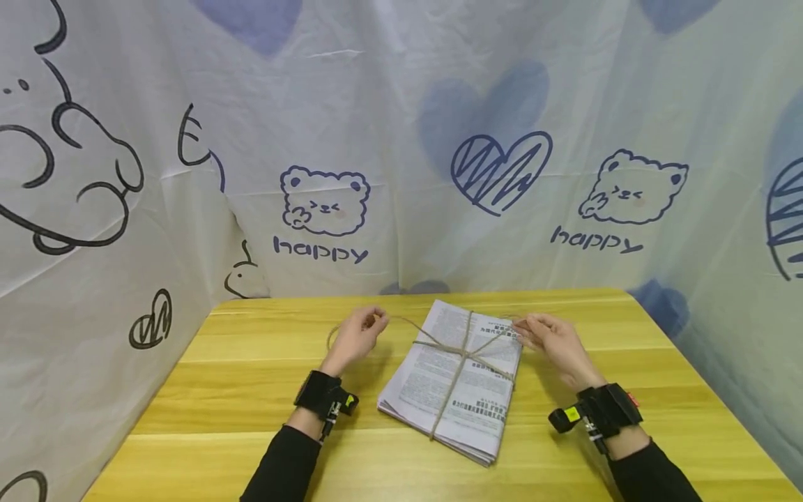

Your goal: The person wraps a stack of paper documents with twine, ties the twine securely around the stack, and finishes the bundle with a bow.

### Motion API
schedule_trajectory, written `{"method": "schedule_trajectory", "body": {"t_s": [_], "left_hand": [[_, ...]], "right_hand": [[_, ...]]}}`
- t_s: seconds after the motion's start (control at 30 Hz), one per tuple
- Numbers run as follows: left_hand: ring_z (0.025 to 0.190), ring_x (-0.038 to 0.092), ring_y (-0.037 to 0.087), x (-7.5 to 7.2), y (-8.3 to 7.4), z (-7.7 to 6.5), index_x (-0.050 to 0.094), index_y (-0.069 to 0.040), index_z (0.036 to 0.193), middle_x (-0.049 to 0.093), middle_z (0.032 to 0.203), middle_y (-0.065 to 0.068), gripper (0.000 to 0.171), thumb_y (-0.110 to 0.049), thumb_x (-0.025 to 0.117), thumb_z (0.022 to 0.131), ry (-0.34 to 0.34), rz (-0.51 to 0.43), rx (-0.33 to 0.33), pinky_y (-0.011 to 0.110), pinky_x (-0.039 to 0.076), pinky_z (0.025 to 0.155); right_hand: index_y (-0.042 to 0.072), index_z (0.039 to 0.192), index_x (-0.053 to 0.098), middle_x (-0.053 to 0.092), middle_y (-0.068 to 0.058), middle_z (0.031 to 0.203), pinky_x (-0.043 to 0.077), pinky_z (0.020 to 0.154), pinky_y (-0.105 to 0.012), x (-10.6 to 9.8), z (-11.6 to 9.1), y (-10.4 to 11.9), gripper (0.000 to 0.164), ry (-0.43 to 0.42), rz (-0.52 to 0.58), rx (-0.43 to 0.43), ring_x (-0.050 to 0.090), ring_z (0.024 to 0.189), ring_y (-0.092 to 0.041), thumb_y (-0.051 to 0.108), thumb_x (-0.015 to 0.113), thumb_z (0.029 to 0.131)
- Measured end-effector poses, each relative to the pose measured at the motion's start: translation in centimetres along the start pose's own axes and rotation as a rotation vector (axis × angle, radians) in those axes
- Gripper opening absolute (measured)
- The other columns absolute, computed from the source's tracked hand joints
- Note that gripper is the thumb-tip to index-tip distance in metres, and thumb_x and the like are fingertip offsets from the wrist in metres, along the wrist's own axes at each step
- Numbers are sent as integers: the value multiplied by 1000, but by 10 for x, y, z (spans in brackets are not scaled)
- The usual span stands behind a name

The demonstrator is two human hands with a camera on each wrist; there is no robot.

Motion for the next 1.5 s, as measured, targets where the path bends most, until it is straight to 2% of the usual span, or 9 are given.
{"method": "schedule_trajectory", "body": {"t_s": [0.13,0.27,0.33,0.5,0.63,0.93,1.1,1.27,1.5], "left_hand": [[105,57,16,8,-5,8,60,-13,98,59,128,11,20,-22,43,106,181,-677,-138,34,43,96],[119,57,25,22,-9,18,59,-11,84,69,111,10,35,-20,35,107,324,-1121,-255,45,24,118],[106,64,24,29,-10,22,57,-10,83,68,91,5,35,-21,35,108,310,-1039,-252,46,32,115],[78,64,22,47,-8,25,49,-4,95,51,76,6,20,-19,43,106,264,-377,-225,38,54,79],[71,61,24,55,-6,22,49,2,93,46,71,9,21,-16,47,104,334,-169,-229,31,48,65],[60,66,21,48,-5,8,49,-1,84,51,64,8,26,-19,50,103,522,-200,-296,40,59,63],[66,68,22,38,2,13,48,0,92,52,66,8,22,-18,46,104,376,-290,-282,39,57,66],[68,70,25,33,7,17,47,-3,90,51,66,7,20,-17,47,104,294,-294,-297,38,56,65],[63,66,21,35,9,19,48,-7,80,46,62,3,25,-16,49,103,276,-198,-281,30,46,57]], "right_hand": [[3,109,56,67,-6,114,38,110,-36,13,0,3,22,40,562,158,63,113,-14,17,39,107],[6,110,42,46,2,83,49,90,-26,20,1,0,19,-44,461,190,51,78,-8,18,28,109],[3,117,35,33,2,77,43,73,-25,20,2,-3,20,-63,202,167,38,68,-8,20,26,109],[-4,128,40,40,-3,70,35,58,-26,13,-1,-4,30,-48,-461,92,39,59,-11,16,32,108],[-4,122,50,50,-10,72,37,54,-26,8,-6,-1,26,3,-684,79,46,60,-18,12,37,107],[-5,141,30,45,-2,77,53,82,-31,2,1,-4,39,-47,-270,88,63,82,-14,16,33,108],[0,151,16,49,5,78,54,86,-23,4,2,-4,49,-88,89,156,60,78,-5,18,32,108],[6,134,35,53,4,82,50,72,-18,7,3,-7,29,-116,434,280,54,75,-5,18,33,107],[2,122,47,61,1,86,49,65,-17,4,3,-12,23,-134,374,286,58,75,-6,18,40,106]]}}
Point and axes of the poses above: each hand's wrist, its own z-axis towards the middle knuckle, its own x-axis out of the palm, y = z × x, the point moved 1 cm from there along z, towards the middle knuckle
